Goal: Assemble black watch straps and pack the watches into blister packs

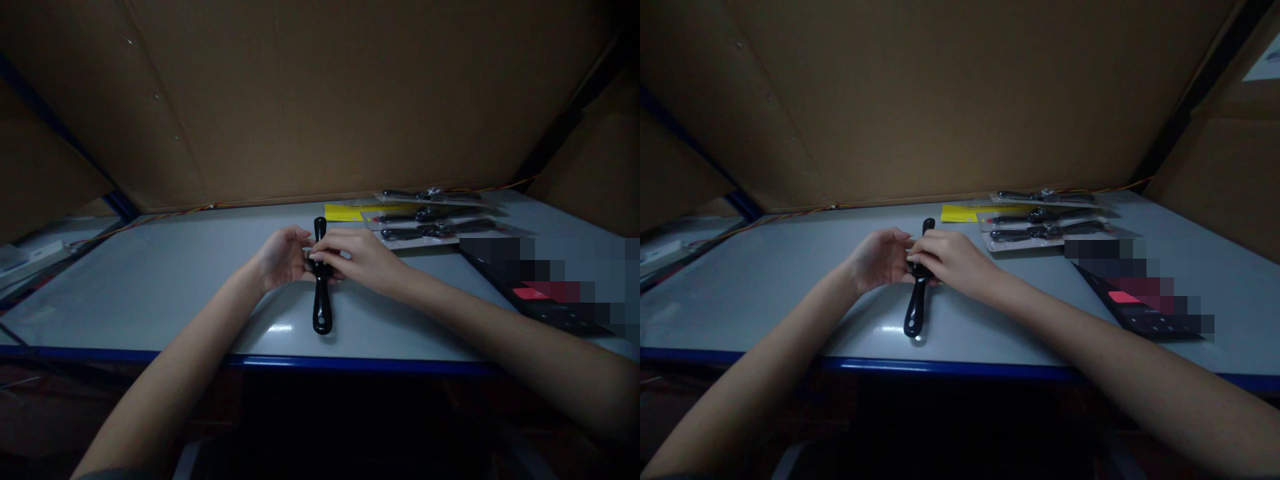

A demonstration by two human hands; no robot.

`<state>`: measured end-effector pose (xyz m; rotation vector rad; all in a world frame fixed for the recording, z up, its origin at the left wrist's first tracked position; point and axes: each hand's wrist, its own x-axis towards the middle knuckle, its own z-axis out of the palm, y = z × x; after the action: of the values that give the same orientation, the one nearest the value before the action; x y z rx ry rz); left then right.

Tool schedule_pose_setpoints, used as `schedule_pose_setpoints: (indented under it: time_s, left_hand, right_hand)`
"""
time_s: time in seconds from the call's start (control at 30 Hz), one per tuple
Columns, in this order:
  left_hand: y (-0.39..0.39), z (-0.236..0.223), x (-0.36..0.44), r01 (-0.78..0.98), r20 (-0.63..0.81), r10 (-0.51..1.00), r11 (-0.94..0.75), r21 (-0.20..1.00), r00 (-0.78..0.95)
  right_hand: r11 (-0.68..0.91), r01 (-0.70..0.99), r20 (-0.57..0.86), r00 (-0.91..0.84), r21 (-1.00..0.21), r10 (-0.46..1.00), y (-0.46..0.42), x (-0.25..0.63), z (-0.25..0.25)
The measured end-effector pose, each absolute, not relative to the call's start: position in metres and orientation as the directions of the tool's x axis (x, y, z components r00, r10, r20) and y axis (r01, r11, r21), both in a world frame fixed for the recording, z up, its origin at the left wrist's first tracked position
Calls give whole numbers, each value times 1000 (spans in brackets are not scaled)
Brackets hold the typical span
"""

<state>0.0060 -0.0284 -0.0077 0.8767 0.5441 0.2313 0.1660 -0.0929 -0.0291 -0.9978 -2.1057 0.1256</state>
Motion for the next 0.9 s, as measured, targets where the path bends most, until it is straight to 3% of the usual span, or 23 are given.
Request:
schedule_pose_setpoints:
  time_s: [0.3,0.9]
  left_hand:
    - [-30,-6,7,-1,-375,461,632,775,805]
    - [-35,-4,8,21,-329,406,602,798,853]
  right_hand:
    - [744,605,623,-473,-285,623,-91,169,-32]
    - [668,615,618,-346,-419,706,-92,164,-28]
